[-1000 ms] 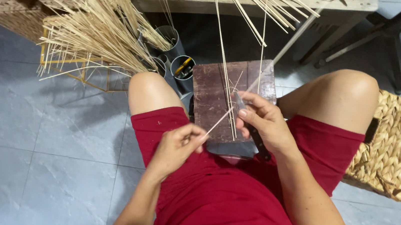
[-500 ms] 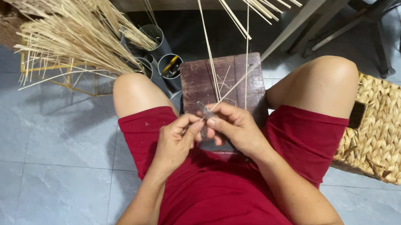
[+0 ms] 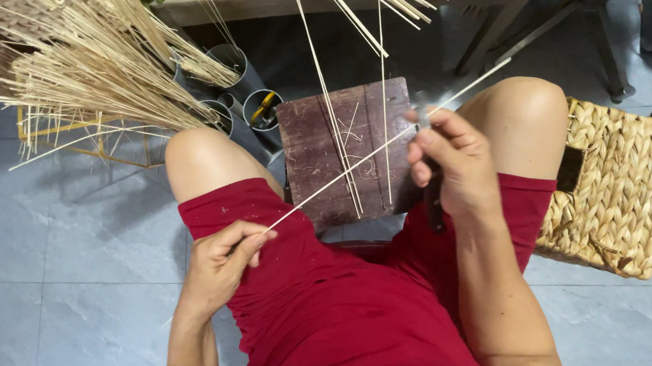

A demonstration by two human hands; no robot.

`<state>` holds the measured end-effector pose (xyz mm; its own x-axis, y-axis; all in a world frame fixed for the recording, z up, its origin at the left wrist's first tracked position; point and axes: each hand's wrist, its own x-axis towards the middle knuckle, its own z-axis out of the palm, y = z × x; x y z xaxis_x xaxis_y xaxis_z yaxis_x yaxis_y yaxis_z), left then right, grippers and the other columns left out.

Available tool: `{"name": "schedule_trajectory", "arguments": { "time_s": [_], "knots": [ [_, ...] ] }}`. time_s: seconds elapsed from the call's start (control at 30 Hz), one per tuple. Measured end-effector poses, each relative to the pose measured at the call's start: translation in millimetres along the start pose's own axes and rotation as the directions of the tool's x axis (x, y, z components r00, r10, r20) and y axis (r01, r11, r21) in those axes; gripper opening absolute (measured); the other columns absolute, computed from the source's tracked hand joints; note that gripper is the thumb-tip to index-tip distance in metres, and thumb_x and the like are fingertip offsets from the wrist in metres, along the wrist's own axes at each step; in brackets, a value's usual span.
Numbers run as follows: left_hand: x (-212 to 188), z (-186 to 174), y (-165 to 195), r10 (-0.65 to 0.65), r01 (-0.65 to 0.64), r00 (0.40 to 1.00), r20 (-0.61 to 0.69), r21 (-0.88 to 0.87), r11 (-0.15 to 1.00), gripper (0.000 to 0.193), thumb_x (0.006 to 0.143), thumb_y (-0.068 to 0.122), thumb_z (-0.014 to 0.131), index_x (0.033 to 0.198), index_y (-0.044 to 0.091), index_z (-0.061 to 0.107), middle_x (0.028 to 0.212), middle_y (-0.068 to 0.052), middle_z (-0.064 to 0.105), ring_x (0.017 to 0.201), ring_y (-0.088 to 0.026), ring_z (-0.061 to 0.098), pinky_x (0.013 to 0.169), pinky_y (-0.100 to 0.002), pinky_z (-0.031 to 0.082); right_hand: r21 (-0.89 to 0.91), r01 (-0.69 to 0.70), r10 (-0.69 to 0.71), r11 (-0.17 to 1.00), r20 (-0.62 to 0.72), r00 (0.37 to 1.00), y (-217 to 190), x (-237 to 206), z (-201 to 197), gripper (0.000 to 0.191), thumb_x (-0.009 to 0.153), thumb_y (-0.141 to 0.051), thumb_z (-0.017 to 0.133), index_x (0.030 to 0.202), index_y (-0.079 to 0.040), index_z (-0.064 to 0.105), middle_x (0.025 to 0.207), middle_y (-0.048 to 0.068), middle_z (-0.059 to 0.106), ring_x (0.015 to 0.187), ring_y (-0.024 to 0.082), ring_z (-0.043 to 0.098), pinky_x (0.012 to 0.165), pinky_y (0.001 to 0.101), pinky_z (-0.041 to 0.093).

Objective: The person sits on a low stool with a wooden board on their lap and splits thin bamboo strips into narrower slivers using a small knife, drawing each strip against the blade and setting finished slivers on the board with a pile of bamboo strips nearby.

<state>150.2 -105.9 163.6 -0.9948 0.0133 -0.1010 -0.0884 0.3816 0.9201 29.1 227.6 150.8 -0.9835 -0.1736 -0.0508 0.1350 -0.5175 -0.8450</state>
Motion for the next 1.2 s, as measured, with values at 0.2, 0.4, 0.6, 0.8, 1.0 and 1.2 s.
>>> {"name": "schedule_trajectory", "arguments": {
  "time_s": [0.2,0.4,0.6,0.8,1.0,1.2],
  "knots": [
    [-19.7,-25.0,-14.9,-0.067,0.068,0.998,-0.01,0.025,0.997,0.016,0.097,0.013,0.067,0.1,0.005,0.08,0.06,0.003,0.061,0.058,-0.002,0.053,0.053,-0.021,0.043,0.096,0.095,-0.083,0.991,-0.119,0.989,-9.6,3.6,-31.0,0.023,0.108,-0.009,0.06,0.129,-0.002,0.064,0.083,0.005,0.065,0.061,0.009,0.056,0.054,0.023,0.046],
    [-20.4,-31.4,-24.1,-0.214,0.204,0.976,-0.044,-0.163,0.965,0.02,0.099,0.015,0.062,0.104,0.005,0.079,0.062,0.002,0.062,0.052,-0.003,0.047,0.046,-0.021,0.036,0.041,0.205,-0.199,0.978,-0.114,0.973,-22.7,4.7,-29.0,0.03,0.111,-0.015,0.059,0.137,-0.002,0.062,0.087,0.006,0.066,0.065,0.012,0.057,0.059,0.024,0.046],
    [-1.7,7.5,-9.7,-0.079,0.085,0.996,0.038,-0.218,0.972,0.022,0.103,0.019,0.059,0.108,0.006,0.077,0.062,0.002,0.064,0.049,-0.001,0.049,0.045,-0.019,0.037,-0.225,-0.156,0.213,0.962,0.26,0.942,11.0,-24.8,42.7,0.048,0.103,-0.013,0.057,0.149,-0.003,0.052,0.079,0.008,0.07,0.059,0.01,0.06,0.054,0.0227,0.051],
    [4.0,26.3,14.5,-0.072,0.102,0.988,0.136,-0.226,0.969,0.022,0.103,0.02,0.059,0.111,0.007,0.075,0.061,0.002,0.064,0.048,-0.002,0.052,0.044,-0.019,0.04,-0.332,-0.263,0.38,0.906,0.36,0.852,30.7,-34.6,74.0,0.038,0.105,-0.01,0.056,0.142,-0.001,0.057,0.082,0.003,0.067,0.062,0.006,0.059,0.055,0.0191,0.049],
    [8.6,43.7,23.5,-0.021,0.025,1.0,0.02,-0.224,0.974,0.018,0.101,0.018,0.065,0.109,0.006,0.075,0.063,0.001,0.064,0.051,-0.003,0.052,0.046,-0.02,0.04,-0.268,-0.285,0.362,0.92,0.305,0.881,37.3,-35.1,69.8,0.034,0.104,-0.008,0.057,0.136,0.001,0.06,0.081,0.004,0.067,0.062,0.007,0.059,0.054,0.0193,0.048],
    [8.5,41.4,30.4,0.087,-0.088,0.996,-0.014,-0.171,0.981,0.015,0.102,0.016,0.066,0.105,0.005,0.076,0.064,0.002,0.061,0.057,-0.002,0.056,0.051,-0.02,0.045,-0.208,-0.23,0.288,0.951,0.312,0.905,33.9,-34.8,66.2,0.032,0.103,-0.006,0.059,0.132,0.005,0.064,0.082,0.006,0.068,0.061,0.007,0.057,0.054,0.0198,0.047]
  ]
}}
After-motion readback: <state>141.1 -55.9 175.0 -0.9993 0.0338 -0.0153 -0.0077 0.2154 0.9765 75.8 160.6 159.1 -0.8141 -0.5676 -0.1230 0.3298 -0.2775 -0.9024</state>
